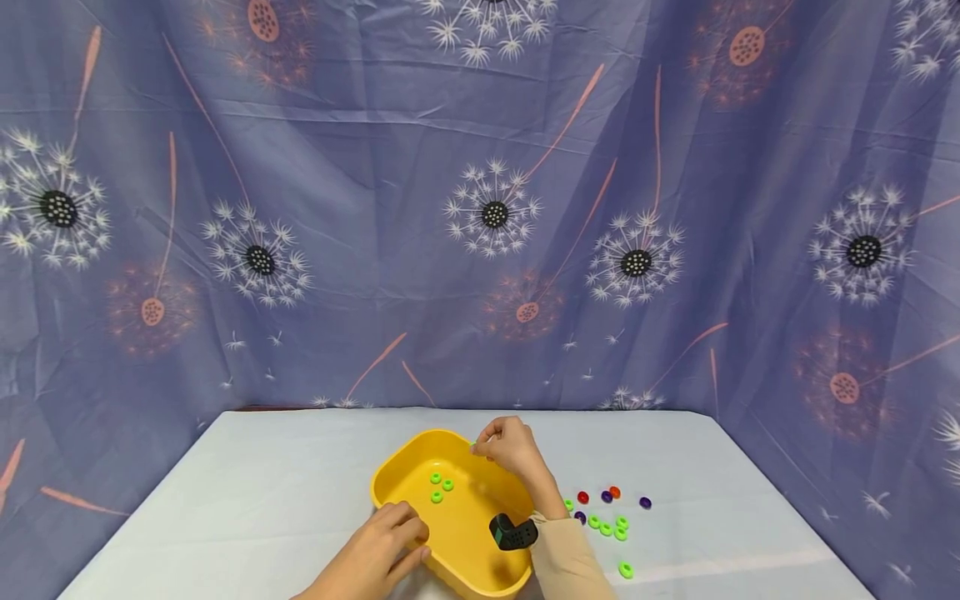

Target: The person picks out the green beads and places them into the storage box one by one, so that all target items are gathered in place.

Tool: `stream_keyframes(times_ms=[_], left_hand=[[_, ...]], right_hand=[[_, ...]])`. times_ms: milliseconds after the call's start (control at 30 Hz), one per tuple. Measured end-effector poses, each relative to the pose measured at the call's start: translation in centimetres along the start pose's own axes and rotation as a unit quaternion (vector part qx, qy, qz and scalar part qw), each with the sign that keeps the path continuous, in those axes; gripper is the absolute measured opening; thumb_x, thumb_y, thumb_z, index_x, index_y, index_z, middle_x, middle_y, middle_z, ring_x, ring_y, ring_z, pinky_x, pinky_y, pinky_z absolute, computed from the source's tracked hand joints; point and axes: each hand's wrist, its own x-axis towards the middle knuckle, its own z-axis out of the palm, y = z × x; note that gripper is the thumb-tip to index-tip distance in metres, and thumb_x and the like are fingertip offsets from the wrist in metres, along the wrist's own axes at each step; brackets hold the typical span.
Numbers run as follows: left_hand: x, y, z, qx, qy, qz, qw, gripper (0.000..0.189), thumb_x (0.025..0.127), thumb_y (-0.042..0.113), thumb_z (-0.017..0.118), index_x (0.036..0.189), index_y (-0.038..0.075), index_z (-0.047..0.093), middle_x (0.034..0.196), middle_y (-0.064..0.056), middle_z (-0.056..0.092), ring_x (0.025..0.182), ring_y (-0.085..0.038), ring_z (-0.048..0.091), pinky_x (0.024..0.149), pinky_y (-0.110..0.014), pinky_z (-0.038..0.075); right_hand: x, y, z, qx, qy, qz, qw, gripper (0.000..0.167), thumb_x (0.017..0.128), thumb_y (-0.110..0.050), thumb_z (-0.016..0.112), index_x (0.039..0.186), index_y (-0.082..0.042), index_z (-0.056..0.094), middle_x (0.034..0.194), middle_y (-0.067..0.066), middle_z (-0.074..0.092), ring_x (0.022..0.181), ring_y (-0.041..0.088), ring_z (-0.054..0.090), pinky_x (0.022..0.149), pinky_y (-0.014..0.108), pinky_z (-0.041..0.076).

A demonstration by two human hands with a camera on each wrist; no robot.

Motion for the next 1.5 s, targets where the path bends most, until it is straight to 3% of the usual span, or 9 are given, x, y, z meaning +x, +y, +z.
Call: stream_keyframes(times_ms=[267, 700, 967, 1300, 1500], left_hand=[[0.1, 0.0, -0.1, -0.008, -0.014, -0.005, 0.9999, 0.008, 0.092, 0.02, 0.07, 0.089, 0.02, 0.063, 0.09, 0.014, 0.05, 0.08, 0.0, 0.044, 0.069, -0.02, 0.043], [0.0, 0.0, 0.0, 0.003, 0.002, 0.007, 1.0, 0.011, 0.088, 0.016, 0.073, 0.088, 0.019, 0.062, 0.089, 0.014, 0.05, 0.079, 0.0, 0.043, 0.069, -0.019, 0.041], [0.1, 0.0, -0.1, -0.005, -0.022, -0.008, 0.9997, 0.007, 0.092, 0.02, 0.07, 0.09, 0.02, 0.063, 0.091, 0.014, 0.05, 0.081, -0.001, 0.044, 0.07, -0.021, 0.043], [0.1, 0.0, -0.2, -0.008, -0.019, -0.007, 0.9998, 0.008, 0.091, 0.017, 0.071, 0.09, 0.02, 0.063, 0.09, 0.015, 0.05, 0.08, 0.0, 0.043, 0.069, -0.02, 0.042], [0.0, 0.0, -0.1, -0.005, -0.009, -0.001, 0.9999, 0.01, 0.09, 0.016, 0.072, 0.089, 0.02, 0.063, 0.09, 0.015, 0.049, 0.079, 0.001, 0.041, 0.069, -0.018, 0.04]], right_hand=[[0.4, 0.2, 1.4, -0.053, 0.0, -0.012, 0.9985, 0.012, 0.08, -0.009, 0.079, 0.076, -0.005, 0.069, 0.064, 0.003, 0.061, 0.058, 0.016, 0.055, 0.054, 0.027, 0.043], [0.3, -0.5, 3.2, -0.133, -0.012, -0.038, 0.9903, 0.023, 0.078, -0.006, 0.081, 0.066, -0.008, 0.061, 0.064, 0.0, 0.056, 0.056, 0.014, 0.048, 0.051, 0.025, 0.04], [0.3, -0.7, 4.1, -0.18, -0.037, -0.025, 0.9826, 0.028, 0.078, -0.008, 0.081, 0.061, -0.011, 0.058, 0.059, -0.001, 0.052, 0.052, 0.014, 0.045, 0.049, 0.025, 0.037], [0.0, -0.7, 4.7, -0.223, -0.085, -0.022, 0.9709, 0.03, 0.077, -0.003, 0.079, 0.057, -0.012, 0.058, 0.052, -0.003, 0.045, 0.048, 0.012, 0.04, 0.045, 0.023, 0.032], [-0.3, -0.8, 4.7, -0.23, -0.104, -0.023, 0.9672, 0.028, 0.077, -0.004, 0.08, 0.059, -0.012, 0.06, 0.055, -0.002, 0.05, 0.05, 0.013, 0.043, 0.047, 0.024, 0.035]])
